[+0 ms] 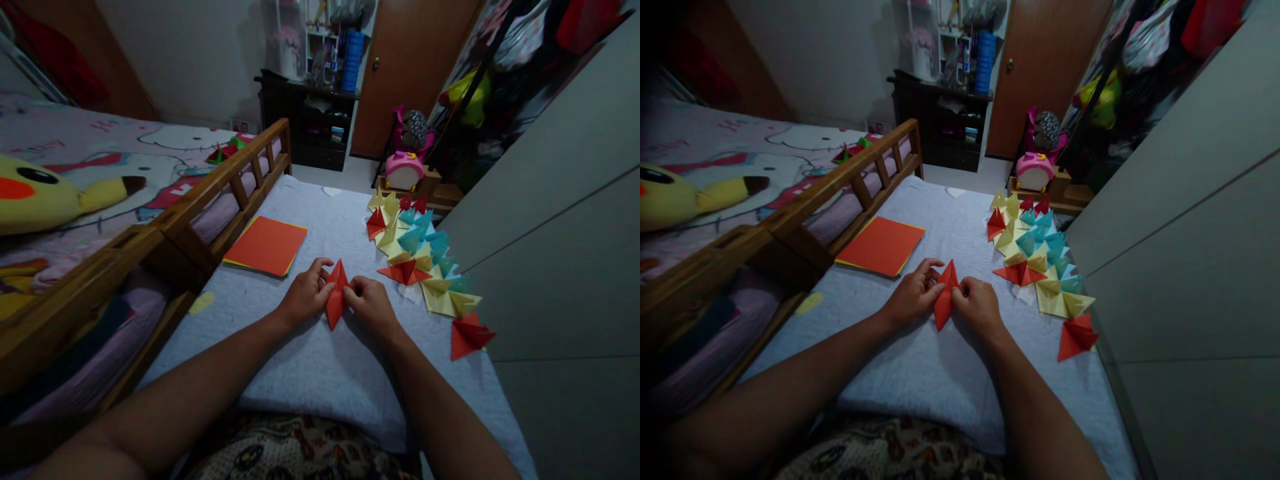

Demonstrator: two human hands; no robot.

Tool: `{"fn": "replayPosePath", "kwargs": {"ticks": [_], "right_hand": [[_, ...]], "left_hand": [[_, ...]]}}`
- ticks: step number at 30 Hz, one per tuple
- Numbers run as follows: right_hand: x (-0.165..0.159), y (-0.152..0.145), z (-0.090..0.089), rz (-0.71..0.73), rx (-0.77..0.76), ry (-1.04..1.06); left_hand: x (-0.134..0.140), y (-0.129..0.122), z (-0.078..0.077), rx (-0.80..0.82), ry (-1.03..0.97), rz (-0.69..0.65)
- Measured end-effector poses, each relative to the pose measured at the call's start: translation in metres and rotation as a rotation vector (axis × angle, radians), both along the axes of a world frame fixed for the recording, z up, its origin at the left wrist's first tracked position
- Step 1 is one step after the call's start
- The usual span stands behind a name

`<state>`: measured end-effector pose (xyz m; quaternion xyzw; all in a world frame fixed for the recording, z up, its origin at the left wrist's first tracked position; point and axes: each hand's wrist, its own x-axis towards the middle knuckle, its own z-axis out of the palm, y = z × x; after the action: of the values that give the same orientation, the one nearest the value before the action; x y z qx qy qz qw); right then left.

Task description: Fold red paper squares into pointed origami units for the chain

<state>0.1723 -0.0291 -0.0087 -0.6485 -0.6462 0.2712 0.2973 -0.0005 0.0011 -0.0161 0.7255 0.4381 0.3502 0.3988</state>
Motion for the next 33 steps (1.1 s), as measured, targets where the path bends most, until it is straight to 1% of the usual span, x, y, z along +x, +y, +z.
{"fn": "replayPosePath", "kwargs": {"ticks": [4, 8, 11, 13, 15, 17, 19, 24, 27, 30, 33], "right_hand": [[0.000, 0.000, -0.001, -0.047, 0.039, -0.231], [0.002, 0.003, -0.009, -0.045, 0.135, -0.427], [0.005, 0.006, -0.014, 0.012, 0.196, -0.432], [0.008, 0.008, -0.014, 0.105, 0.235, -0.391], [0.011, 0.008, -0.013, 0.237, 0.263, -0.359], [0.015, 0.008, -0.010, 0.349, 0.268, -0.348], [0.018, 0.007, -0.009, 0.401, 0.257, -0.364], [0.021, 0.004, -0.007, 0.361, 0.250, -0.491], [0.019, 0.002, -0.006, 0.345, 0.239, -0.538], [0.016, 0.002, -0.004, 0.329, 0.240, -0.551], [0.014, 0.001, -0.003, 0.347, 0.248, -0.524]], "left_hand": [[0.002, 0.003, -0.005, 0.210, 0.222, -0.002], [0.000, 0.006, -0.007, 0.437, 0.403, -0.027], [-0.003, 0.004, -0.008, 0.524, 0.478, -0.139], [-0.005, 0.001, -0.008, 0.569, 0.505, -0.240], [-0.006, -0.002, -0.009, 0.598, 0.509, -0.303], [-0.006, -0.006, -0.009, 0.608, 0.508, -0.327], [-0.006, -0.009, -0.009, 0.613, 0.522, -0.340], [-0.003, -0.014, -0.005, 0.667, 0.629, -0.339], [-0.002, -0.015, -0.004, 0.678, 0.658, -0.337], [-0.001, -0.015, -0.004, 0.666, 0.659, -0.346], [-0.001, -0.016, -0.006, 0.684, 0.649, -0.336]]}}
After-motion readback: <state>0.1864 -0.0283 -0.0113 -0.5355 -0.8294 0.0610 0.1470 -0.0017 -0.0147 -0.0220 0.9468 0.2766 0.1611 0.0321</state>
